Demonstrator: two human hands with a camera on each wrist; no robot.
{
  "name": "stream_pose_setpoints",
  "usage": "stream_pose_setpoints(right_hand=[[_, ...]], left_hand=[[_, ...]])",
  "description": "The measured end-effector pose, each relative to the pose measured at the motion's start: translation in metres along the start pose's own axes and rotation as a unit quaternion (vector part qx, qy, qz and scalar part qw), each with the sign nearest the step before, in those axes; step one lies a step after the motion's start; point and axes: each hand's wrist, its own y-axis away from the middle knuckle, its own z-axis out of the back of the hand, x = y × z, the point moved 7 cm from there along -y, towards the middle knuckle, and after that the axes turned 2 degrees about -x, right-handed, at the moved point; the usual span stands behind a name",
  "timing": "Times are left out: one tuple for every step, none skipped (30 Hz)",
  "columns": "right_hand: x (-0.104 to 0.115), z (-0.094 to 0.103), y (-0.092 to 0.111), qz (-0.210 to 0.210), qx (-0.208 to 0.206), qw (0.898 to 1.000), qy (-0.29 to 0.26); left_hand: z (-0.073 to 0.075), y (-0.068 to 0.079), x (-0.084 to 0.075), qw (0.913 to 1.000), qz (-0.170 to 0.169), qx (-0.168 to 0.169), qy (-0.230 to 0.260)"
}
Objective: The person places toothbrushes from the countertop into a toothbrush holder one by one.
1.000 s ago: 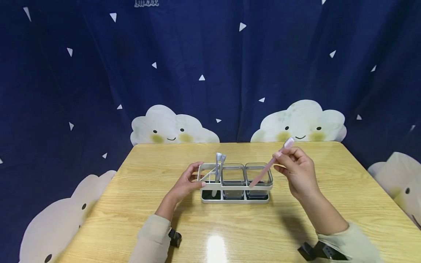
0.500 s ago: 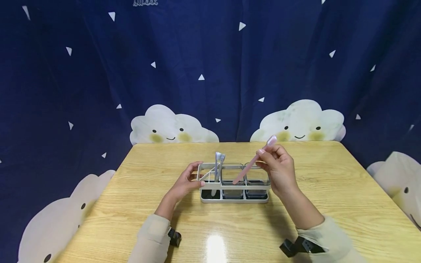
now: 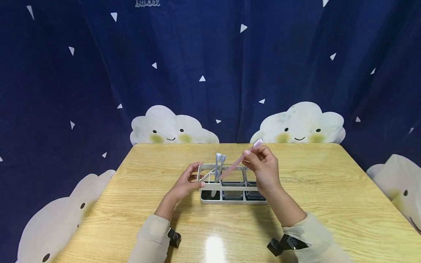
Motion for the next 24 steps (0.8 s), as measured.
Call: stream_pose_setpoints(right_hand=[[-0.002, -0.001, 0.0, 0.0, 0.0, 1.0, 0.002], [-0.004, -0.003, 0.0, 0.001, -0.001, 1.0, 0.002], [-0.006, -0.004, 0.0, 0.001, -0.002, 1.0, 0.002], [-0.008, -0.005, 0.0, 0.0, -0.002, 1.0, 0.002], [-0.01, -0.006, 0.0, -0.002, -0.001, 1.0, 0.002], [-0.012, -0.007, 0.0, -0.003, 0.0, 1.0, 0.005], [-0.014, -0.009, 0.0, -0.005, 0.001, 1.0, 0.009], [-0.016, -0.01, 0.0, -0.008, 0.002, 1.0, 0.012], [-0.019, -0.011, 0.0, -0.01, 0.005, 1.0, 0.015], [-0.021, -0.012, 0.0, -0.011, 0.008, 1.0, 0.017], [-0.022, -0.013, 0.0, -0.012, 0.01, 1.0, 0.019], [-0.024, -0.014, 0.0, -0.012, 0.013, 1.0, 0.022], [-0.026, -0.015, 0.001, -0.012, 0.016, 1.0, 0.024], [-0.028, -0.016, 0.001, -0.012, 0.019, 0.999, 0.028], [-0.029, -0.017, 0.0, -0.011, 0.021, 0.999, 0.034], [-0.031, -0.017, 0.0, -0.009, 0.022, 0.999, 0.043], [-0.033, -0.018, 0.0, -0.009, 0.023, 0.998, 0.054], [-0.035, -0.019, 0.0, -0.007, 0.025, 0.998, 0.065], [-0.036, -0.019, 0.0, -0.006, 0.027, 0.997, 0.076], [-0.039, -0.02, 0.0, -0.004, 0.029, 0.996, 0.086], [-0.041, -0.021, 0.0, -0.003, 0.032, 0.995, 0.095], [-0.043, -0.022, 0.001, -0.002, 0.037, 0.994, 0.105], [-0.045, -0.023, 0.001, -0.003, 0.04, 0.993, 0.114], [-0.047, -0.023, 0.002, -0.002, 0.044, 0.991, 0.125]], left_hand=[[0.0, 0.0, 0.0, 1.0, 0.0, -0.001, 0.0], [0.001, 0.0, 0.0, 1.0, 0.001, -0.002, -0.001], [0.001, 0.0, 0.0, 1.0, 0.002, -0.001, -0.001], [0.001, 0.0, 0.0, 1.0, 0.003, -0.001, -0.001], [0.001, 0.0, 0.0, 1.0, 0.003, -0.001, -0.002], [0.0, 0.0, 0.0, 1.0, 0.003, 0.001, -0.002], [0.0, 0.0, 0.0, 1.0, 0.003, 0.001, -0.003], [0.0, 0.0, 0.0, 1.0, 0.003, 0.002, -0.003], [0.0, 0.0, -0.001, 1.0, 0.003, 0.002, -0.003], [-0.001, 0.0, -0.001, 1.0, 0.002, 0.002, -0.003], [-0.001, 0.0, -0.001, 1.0, 0.003, 0.001, -0.003], [-0.001, 0.0, -0.001, 1.0, 0.003, 0.002, -0.003], [0.0, 0.0, -0.001, 1.0, 0.003, 0.001, -0.002], [0.0, 0.0, -0.001, 1.0, 0.003, 0.0, -0.001], [0.0, 0.0, -0.001, 1.0, 0.003, 0.001, -0.001], [0.0, 0.0, -0.001, 1.0, 0.003, 0.0, 0.0], [0.0, 0.0, -0.001, 1.0, 0.004, 0.0, 0.001], [0.0, 0.0, -0.001, 1.0, 0.004, 0.0, 0.003], [-0.001, 0.0, -0.001, 1.0, 0.005, 0.001, 0.004], [-0.001, 0.0, -0.001, 1.0, 0.006, 0.002, 0.004], [-0.001, 0.0, -0.001, 0.9999, 0.009, 0.002, 0.005], [-0.001, 0.0, -0.002, 0.9999, 0.011, 0.003, 0.006], [-0.001, 0.0, -0.002, 0.9999, 0.012, 0.006, 0.007], [-0.002, 0.0, -0.004, 0.9998, 0.014, 0.009, 0.008]])
